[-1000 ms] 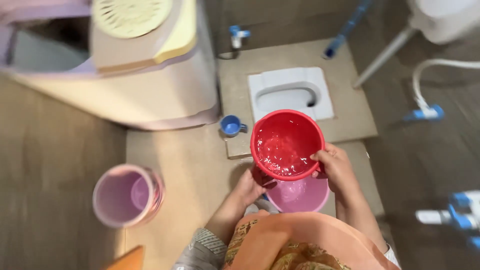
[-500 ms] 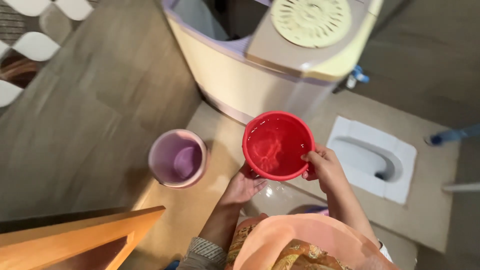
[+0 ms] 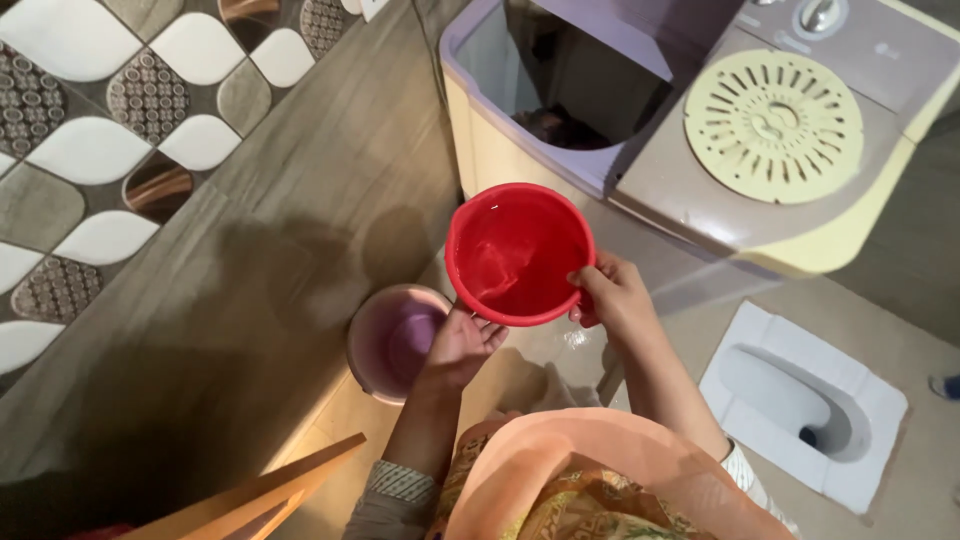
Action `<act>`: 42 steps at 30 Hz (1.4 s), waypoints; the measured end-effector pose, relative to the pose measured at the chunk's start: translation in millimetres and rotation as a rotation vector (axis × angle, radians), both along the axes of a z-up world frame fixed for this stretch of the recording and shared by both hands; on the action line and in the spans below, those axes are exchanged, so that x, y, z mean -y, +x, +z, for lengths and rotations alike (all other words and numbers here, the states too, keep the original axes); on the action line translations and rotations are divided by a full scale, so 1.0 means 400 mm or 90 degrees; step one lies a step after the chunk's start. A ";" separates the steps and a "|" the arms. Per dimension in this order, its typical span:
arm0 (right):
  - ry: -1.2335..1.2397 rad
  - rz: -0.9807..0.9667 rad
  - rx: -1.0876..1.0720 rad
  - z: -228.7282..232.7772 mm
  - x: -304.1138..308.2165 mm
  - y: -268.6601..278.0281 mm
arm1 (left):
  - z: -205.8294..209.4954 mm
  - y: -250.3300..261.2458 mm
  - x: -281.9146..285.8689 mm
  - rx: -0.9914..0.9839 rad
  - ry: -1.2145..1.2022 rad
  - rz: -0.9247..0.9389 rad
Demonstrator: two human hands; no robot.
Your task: The recorder is washing clothes in a semi-automatic washing machine, manually filling it with water using a red mug from a bucket in a bathroom.
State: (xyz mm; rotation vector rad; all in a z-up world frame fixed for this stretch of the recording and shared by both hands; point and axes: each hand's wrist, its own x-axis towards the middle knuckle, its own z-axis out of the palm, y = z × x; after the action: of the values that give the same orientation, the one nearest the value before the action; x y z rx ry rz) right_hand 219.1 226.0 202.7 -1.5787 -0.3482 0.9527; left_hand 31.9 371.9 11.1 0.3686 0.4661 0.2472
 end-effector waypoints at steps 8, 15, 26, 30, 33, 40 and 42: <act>0.038 0.074 -0.028 -0.027 -0.225 0.159 | -0.017 0.089 -0.181 0.057 0.123 0.054; 0.044 0.080 -0.078 -0.028 -0.399 0.374 | 0.013 0.301 -0.370 -0.109 0.054 0.118; 0.177 -0.108 -0.320 -0.258 -0.494 0.641 | 0.109 0.537 -0.525 -0.378 0.229 0.094; 0.131 -0.159 -0.384 -0.250 -0.501 0.675 | 0.166 0.599 -0.561 -0.430 0.278 0.038; 0.085 -0.224 -0.419 -0.302 -0.496 0.690 | 0.149 0.615 -0.586 -0.454 0.317 -0.008; 0.127 -0.268 -0.512 -0.337 -0.507 0.698 | 0.204 0.662 -0.640 -0.465 0.431 -0.024; 0.148 -0.266 -0.532 -0.360 -0.512 0.694 | 0.208 0.665 -0.653 -0.462 0.441 -0.027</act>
State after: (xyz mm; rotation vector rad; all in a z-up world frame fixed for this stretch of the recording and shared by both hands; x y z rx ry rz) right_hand 496.8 430.8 58.8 -0.8790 0.4280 1.0962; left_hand 297.8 633.0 94.3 1.1625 1.0872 0.2241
